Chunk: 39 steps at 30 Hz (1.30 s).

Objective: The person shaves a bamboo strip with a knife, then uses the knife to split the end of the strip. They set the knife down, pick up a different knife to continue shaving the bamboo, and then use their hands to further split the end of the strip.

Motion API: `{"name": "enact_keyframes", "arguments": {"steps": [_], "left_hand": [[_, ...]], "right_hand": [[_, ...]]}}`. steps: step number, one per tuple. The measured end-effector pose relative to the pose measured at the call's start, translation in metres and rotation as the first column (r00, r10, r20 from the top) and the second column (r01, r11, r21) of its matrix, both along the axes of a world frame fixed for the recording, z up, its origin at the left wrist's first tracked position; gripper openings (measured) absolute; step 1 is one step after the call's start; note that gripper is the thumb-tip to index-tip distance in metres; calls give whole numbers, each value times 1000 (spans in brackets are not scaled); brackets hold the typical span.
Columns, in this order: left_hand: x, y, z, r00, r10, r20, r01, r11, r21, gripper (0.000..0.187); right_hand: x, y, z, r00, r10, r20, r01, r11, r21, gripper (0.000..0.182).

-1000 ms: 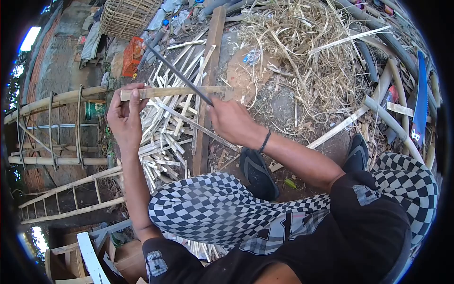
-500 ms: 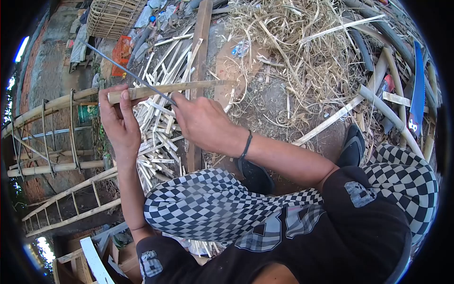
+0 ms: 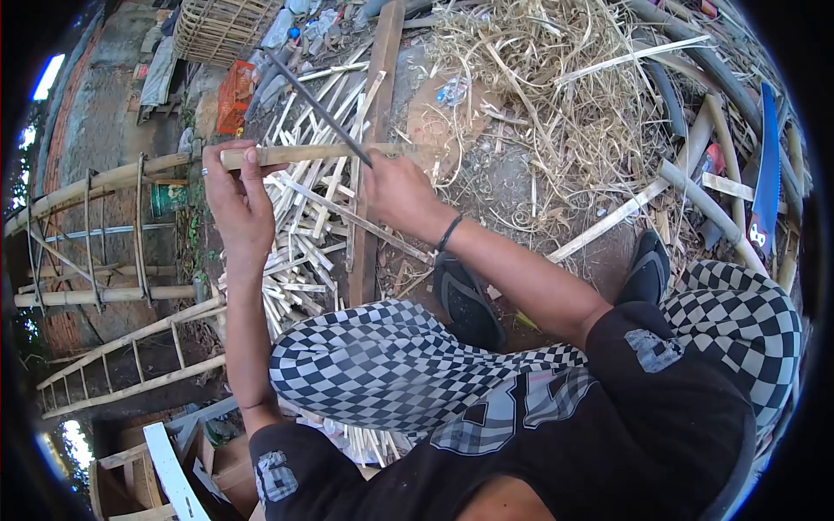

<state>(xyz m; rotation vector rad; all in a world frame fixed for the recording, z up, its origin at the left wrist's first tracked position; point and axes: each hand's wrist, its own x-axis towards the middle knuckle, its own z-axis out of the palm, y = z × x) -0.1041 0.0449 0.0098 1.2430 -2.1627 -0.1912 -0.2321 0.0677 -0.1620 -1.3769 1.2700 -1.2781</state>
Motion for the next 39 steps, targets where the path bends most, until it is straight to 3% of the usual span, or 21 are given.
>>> {"name": "enact_keyframes", "arguments": {"steps": [2, 4, 5, 8, 10, 12, 13, 15, 20, 23, 26, 27, 31, 33, 35, 38, 39], "left_hand": [[13, -7, -7, 1000, 7, -9, -8, 1000, -21, 19], [14, -11, -9, 1000, -5, -10, 4, 1000, -25, 18], [10, -10, -9, 1000, -18, -19, 18, 1000, -23, 19], [14, -5, -7, 999, -50, -1, 50, 998, 23, 21], [27, -2, -1, 945, 15, 327, 28, 992, -127, 20], [36, -4, -5, 973, 29, 228, -8, 996, -91, 20], [39, -4, -7, 991, 7, 135, -1, 999, -46, 20], [39, -6, -13, 1000, -17, -7, 18, 1000, 21, 20], [33, -6, -18, 994, -48, -99, 52, 998, 41, 20], [45, 0, -16, 997, 23, -70, -18, 997, 71, 19], [47, -8, -20, 992, -21, -123, 28, 998, 51, 20], [51, -15, -23, 991, -38, -131, 46, 997, 58, 21], [50, -19, -16, 991, -14, -135, 27, 995, 95, 21], [46, -18, -13, 989, -50, -138, 64, 993, 102, 21], [46, -21, -13, 985, -93, -144, 109, 989, 104, 20], [64, -16, -18, 982, -105, -156, 126, 984, 130, 19], [68, -17, -20, 979, -80, -185, 106, 986, 132, 19]], "right_hand": [[-1, -6, -5, 999, -32, -5, 32, 996, -82, 21], [-10, 6, 23, 993, 76, -91, -77, 997, 0, 22], [-14, 16, 38, 993, 59, -98, -67, 995, -75, 21], [-15, 23, 60, 996, 80, -38, -84, 991, -102, 22], [-6, 12, 27, 992, 125, 8, -125, 991, -45, 23], [-5, 1, -4, 990, 88, -109, -83, 996, 45, 23], [-5, -2, -7, 979, 74, -188, -74, 997, 6, 23], [-7, -1, -2, 977, 60, -204, -67, 997, -30, 22], [-4, 16, 33, 987, 110, -115, -121, 988, -96, 21], [-4, -10, -51, 961, 140, -240, -100, 980, 171, 23], [-17, -18, -83, 931, 85, -356, -39, 990, 136, 25], [-18, -17, -70, 922, 156, -356, -82, 973, 214, 26], [-11, 2, 3, 957, 134, -258, -124, 991, 54, 25], [-10, 3, 11, 960, 132, -247, -144, 989, -34, 25], [-8, -6, -3, 965, 142, -219, -145, 989, 4, 26], [-4, -32, -111, 975, 47, -217, -3, 980, 198, 27], [-15, -35, -117, 972, 49, -232, 13, 965, 260, 27]]}}
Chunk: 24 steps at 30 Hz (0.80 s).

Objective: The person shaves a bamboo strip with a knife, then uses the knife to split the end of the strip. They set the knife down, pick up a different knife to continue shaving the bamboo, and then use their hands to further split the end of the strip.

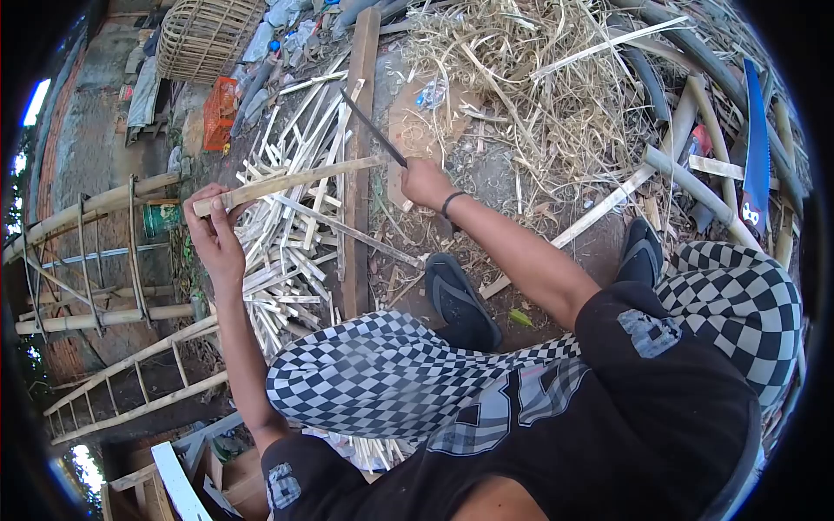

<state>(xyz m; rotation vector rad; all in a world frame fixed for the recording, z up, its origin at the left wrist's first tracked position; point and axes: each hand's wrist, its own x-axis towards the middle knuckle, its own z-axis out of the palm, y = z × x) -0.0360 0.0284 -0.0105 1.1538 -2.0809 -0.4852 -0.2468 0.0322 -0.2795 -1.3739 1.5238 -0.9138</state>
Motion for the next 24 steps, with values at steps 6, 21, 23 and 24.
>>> {"name": "enact_keyframes", "arguments": {"steps": [6, 21, 23, 24], "left_hand": [[-1, -3, -1, 1000, 4, -4, -4, 1000, 12, 19], [12, -8, -3, 998, -17, -53, 20, 998, 56, 17], [13, -9, -3, 999, -7, -47, 10, 999, 45, 17], [14, -10, -3, 998, -17, -55, 20, 998, 53, 17]], "right_hand": [[13, 3, 40, 989, 84, -124, -95, 991, -89, 26], [-22, 6, -7, 961, 129, -246, -107, 989, 100, 29], [-17, 15, 18, 972, 132, -193, -136, 991, -8, 30], [-15, 16, 19, 973, 126, -193, -134, 991, -27, 28]]}}
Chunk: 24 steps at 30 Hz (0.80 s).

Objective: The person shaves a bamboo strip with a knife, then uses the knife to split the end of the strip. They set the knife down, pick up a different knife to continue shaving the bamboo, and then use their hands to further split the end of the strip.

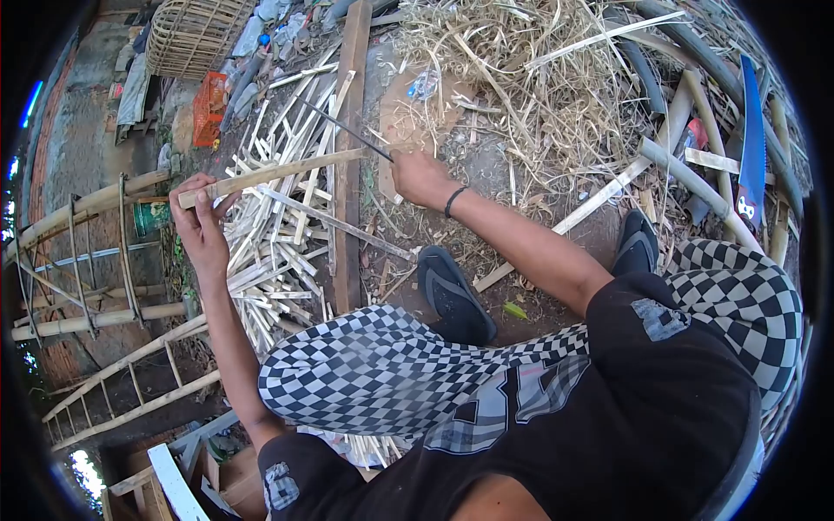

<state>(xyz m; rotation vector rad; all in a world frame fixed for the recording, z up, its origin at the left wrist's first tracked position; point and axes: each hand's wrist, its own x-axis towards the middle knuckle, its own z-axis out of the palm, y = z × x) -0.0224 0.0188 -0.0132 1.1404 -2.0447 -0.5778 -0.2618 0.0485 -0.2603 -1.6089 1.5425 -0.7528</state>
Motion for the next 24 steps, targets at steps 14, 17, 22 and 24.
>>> {"name": "enact_keyframes", "arguments": {"steps": [14, 17, 22, 24], "left_hand": [[4, 5, 19, 997, -81, 18, 79, 993, 91, 21], [1, 9, 26, 999, -37, 33, 33, 993, 117, 20], [-10, 18, 36, 995, -1, 104, -22, 976, 216, 17], [-15, 19, 36, 995, -23, 102, 0, 975, 224, 16]], "right_hand": [[-21, 5, -79, 992, -57, -109, 85, 956, 279, 27], [-17, 6, -45, 992, -88, -92, 113, 941, 319, 26], [10, 24, 40, 983, 1, 184, 3, 1000, -22, 26], [14, 36, 88, 959, 98, 267, -65, 989, -131, 24]]}}
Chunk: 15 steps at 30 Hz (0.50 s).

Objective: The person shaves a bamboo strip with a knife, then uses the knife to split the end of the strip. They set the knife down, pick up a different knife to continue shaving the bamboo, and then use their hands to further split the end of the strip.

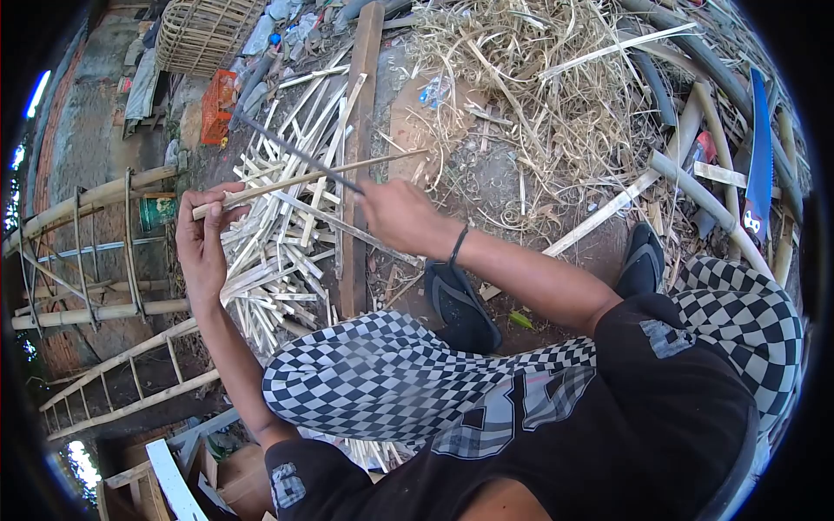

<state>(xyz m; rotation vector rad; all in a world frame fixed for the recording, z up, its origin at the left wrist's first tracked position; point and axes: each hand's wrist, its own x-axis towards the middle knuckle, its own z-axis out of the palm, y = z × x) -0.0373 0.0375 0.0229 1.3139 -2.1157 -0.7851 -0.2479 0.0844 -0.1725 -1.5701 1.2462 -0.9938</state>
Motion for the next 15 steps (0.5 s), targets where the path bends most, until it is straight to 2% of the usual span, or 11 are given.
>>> {"name": "enact_keyframes", "arguments": {"steps": [2, 4, 5, 7, 11, 13, 14, 15], "left_hand": [[-4, 1, -3, 999, -42, 3, 42, 998, -49, 15], [-9, 1, -7, 999, -35, 11, 35, 996, -76, 15], [-10, 1, -8, 999, -26, 24, 28, 994, -104, 16], [0, -6, -10, 1000, 5, 7, -5, 996, -94, 16], [16, -5, -17, 996, 77, -34, -80, 993, -89, 16], [12, -5, -18, 998, 58, -16, -60, 992, -112, 16], [9, -3, -18, 999, 52, -15, -53, 993, -109, 16], [7, 0, -18, 999, 50, -15, -51, 993, -107, 16]], "right_hand": [[4, 9, 18, 998, 38, 44, -35, 998, -58, 23], [8, 11, 15, 1000, -18, 14, 20, 971, -240, 22], [9, 9, 6, 1000, -18, 16, 22, 971, -238, 22], [13, 5, -16, 996, -69, 57, 70, 997, -24, 22], [19, 5, -13, 998, -60, 8, 61, 996, -60, 15], [23, 11, 7, 1000, -26, 14, 27, 998, -61, 16], [22, 15, 15, 1000, 1, -17, -4, 983, -184, 14], [23, 15, 10, 1000, 5, -19, -9, 985, -173, 14]]}}
